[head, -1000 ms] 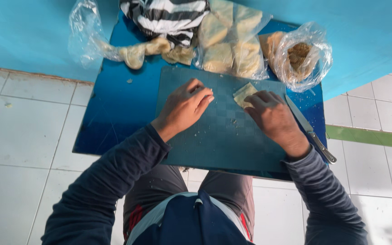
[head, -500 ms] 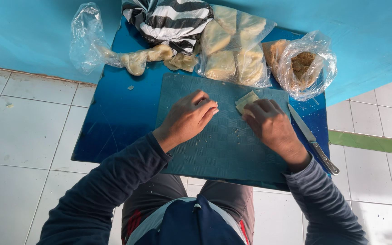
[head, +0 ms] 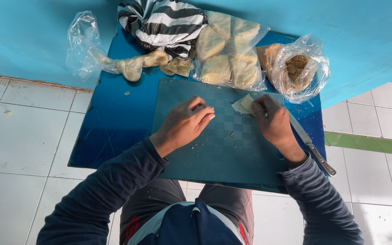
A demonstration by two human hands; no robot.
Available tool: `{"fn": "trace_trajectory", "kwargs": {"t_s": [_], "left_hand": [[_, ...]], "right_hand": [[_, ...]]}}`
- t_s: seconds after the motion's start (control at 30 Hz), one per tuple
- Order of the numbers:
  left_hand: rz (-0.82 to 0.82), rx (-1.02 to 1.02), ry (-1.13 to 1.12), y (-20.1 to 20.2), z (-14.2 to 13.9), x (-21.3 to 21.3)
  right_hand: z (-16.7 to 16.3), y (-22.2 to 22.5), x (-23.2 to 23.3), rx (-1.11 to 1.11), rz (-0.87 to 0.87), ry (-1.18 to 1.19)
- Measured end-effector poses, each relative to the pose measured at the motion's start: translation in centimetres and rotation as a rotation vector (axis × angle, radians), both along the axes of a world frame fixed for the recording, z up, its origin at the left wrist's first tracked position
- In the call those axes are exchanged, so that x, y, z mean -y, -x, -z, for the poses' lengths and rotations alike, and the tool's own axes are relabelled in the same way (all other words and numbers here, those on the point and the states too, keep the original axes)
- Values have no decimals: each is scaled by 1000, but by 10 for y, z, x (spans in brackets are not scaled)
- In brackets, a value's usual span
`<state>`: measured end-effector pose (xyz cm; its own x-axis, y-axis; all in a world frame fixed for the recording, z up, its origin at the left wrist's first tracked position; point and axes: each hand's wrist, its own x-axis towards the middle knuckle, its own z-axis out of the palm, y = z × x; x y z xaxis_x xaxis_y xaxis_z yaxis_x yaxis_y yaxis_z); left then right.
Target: The person sits at a small table and folds triangular pastry wrappers around a spoonful of brown filling, pinching the dough closed by hand and setting the folded pastries with a stack of prepared dough pieces. They repeat this folding cycle with new wrappers throughout the clip.
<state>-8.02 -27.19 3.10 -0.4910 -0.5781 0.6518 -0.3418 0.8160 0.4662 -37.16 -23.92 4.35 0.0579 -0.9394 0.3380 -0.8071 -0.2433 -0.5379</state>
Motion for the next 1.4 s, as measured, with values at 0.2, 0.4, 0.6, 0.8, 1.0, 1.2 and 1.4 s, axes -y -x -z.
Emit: {"fn": "trace_trajectory", "kwargs": {"t_s": [0.2, 0.4, 0.6, 0.8, 1.0, 1.2, 1.4], "left_hand": [[35, 49, -36, -1, 3, 0], [89, 238, 76, 18, 1, 6], [99, 479, 125, 66, -4, 17], [125, 443, 21, 76, 1, 24], [140, 394, 63, 79, 1, 31], [188, -26, -543, 48, -18, 34], [260, -75, -1315, 22, -18, 28]], "right_hand": [[4, 16, 5, 324, 20, -149], [3, -1, 1, 45, 44, 38], [-7, 8, -5, 115, 27, 22], [6, 48, 5, 513, 94, -71], [-6, 69, 18, 905, 155, -54], [-30, 24, -12, 198, 136, 167], [-28, -52, -40, -179, -327, 289]]}}
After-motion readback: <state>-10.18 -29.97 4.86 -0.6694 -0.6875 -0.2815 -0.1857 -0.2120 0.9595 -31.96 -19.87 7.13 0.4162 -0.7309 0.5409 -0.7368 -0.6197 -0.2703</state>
